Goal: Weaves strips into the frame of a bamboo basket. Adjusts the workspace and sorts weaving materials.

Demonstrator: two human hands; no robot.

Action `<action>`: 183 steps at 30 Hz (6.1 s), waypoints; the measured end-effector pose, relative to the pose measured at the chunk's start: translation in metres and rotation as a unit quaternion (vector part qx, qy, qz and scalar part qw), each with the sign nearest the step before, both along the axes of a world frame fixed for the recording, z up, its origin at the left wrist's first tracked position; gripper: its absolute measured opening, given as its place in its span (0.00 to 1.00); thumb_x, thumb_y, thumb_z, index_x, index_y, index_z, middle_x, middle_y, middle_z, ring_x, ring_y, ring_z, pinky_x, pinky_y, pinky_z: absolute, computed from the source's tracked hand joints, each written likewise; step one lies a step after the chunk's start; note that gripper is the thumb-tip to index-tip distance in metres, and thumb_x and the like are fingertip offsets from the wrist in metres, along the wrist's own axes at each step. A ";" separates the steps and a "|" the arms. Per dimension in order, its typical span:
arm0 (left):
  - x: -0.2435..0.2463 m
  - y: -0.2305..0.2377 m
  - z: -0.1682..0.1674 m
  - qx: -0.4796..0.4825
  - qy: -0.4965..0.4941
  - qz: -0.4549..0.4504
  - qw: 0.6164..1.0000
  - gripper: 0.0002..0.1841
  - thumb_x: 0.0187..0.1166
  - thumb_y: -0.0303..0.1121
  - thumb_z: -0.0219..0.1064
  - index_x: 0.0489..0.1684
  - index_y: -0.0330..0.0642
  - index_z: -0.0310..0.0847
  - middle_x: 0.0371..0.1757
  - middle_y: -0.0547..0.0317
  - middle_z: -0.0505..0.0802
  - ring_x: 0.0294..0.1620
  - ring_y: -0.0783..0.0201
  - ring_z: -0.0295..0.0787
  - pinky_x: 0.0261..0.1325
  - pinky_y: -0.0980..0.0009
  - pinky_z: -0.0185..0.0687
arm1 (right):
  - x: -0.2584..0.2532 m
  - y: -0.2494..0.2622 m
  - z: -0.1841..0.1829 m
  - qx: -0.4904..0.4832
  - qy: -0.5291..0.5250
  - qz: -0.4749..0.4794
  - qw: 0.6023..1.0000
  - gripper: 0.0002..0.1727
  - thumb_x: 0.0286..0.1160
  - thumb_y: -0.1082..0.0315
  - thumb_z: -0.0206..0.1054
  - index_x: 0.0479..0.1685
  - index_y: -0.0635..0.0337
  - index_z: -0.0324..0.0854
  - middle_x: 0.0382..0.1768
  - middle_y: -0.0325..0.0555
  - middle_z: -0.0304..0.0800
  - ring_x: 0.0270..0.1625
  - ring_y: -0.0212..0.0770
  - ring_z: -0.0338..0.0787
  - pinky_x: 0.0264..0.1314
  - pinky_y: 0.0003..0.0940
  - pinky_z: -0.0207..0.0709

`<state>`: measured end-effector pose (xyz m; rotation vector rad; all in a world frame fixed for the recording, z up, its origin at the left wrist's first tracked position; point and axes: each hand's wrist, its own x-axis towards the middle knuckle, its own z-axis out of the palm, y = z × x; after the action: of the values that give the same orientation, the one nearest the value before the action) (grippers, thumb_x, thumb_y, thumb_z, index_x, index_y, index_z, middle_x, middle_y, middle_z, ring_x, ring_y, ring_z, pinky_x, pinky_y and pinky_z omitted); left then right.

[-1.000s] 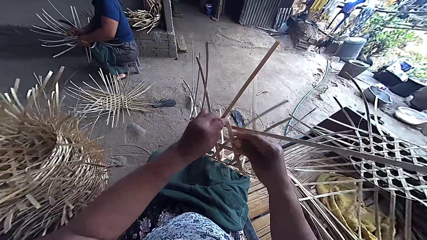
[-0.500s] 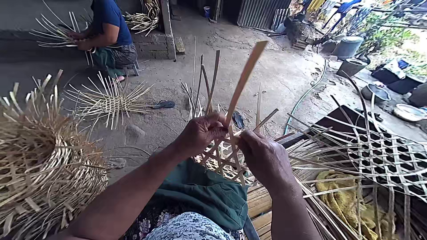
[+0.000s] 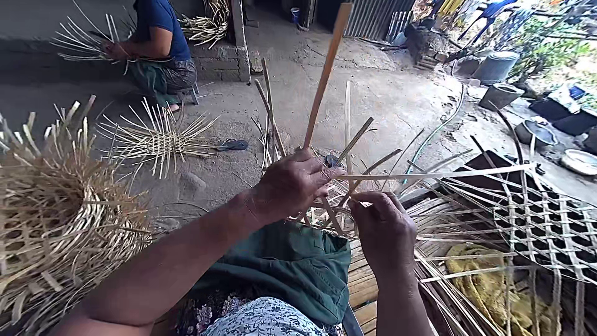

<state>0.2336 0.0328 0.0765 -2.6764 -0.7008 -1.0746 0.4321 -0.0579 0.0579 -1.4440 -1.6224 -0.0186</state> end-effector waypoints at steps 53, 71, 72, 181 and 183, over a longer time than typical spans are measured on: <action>0.006 -0.019 0.007 -0.026 0.067 0.005 0.997 0.27 0.80 0.43 0.70 0.79 0.52 0.79 0.43 0.50 0.94 0.43 0.48 0.90 0.37 0.54 0.84 | -0.001 0.010 0.000 -0.043 0.078 0.120 0.989 0.08 0.77 0.69 0.72 0.51 0.56 0.91 0.36 0.39 0.93 0.28 0.28 0.89 0.31 0.28 0.88; -0.021 -0.010 -0.005 -0.172 -0.116 -0.066 0.976 0.06 0.69 0.33 0.78 0.36 0.44 0.90 0.36 0.67 0.93 0.42 0.69 0.82 0.53 0.69 0.75 | -0.005 0.016 -0.004 -0.115 0.164 0.143 0.969 0.09 0.67 0.73 0.76 0.44 0.55 0.86 0.31 0.37 0.87 0.25 0.29 0.83 0.29 0.29 0.83; -0.024 -0.006 -0.008 -0.194 -0.133 -0.076 0.969 0.04 0.68 0.31 0.76 0.35 0.44 0.88 0.35 0.69 0.91 0.42 0.72 0.80 0.55 0.69 0.72 | 0.002 0.025 -0.009 -0.124 0.258 0.228 0.931 0.08 0.66 0.76 0.75 0.40 0.55 0.85 0.30 0.34 0.87 0.25 0.25 0.83 0.28 0.23 0.82; -0.027 -0.009 -0.032 -0.164 -0.154 0.038 0.974 0.10 0.77 0.29 0.66 0.48 0.45 0.93 0.43 0.63 0.93 0.46 0.66 0.84 0.52 0.66 0.80 | -0.006 0.039 0.005 -0.196 0.457 0.286 0.819 0.13 0.78 0.61 0.71 0.49 0.62 0.80 0.28 0.47 0.93 0.24 0.38 0.93 0.30 0.31 0.91; -0.024 -0.013 -0.026 -0.130 -0.120 0.056 0.983 0.11 0.74 0.28 0.67 0.46 0.47 0.95 0.40 0.60 0.93 0.44 0.61 0.84 0.48 0.63 0.81 | -0.011 0.036 0.005 -0.166 0.479 0.241 0.828 0.09 0.78 0.64 0.71 0.43 0.61 0.80 0.23 0.48 0.90 0.18 0.37 0.90 0.23 0.31 0.88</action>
<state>0.2094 0.0196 0.0504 -2.6993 -1.0912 -1.3768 0.4206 -0.0218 0.0628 -0.9453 -1.0798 1.1496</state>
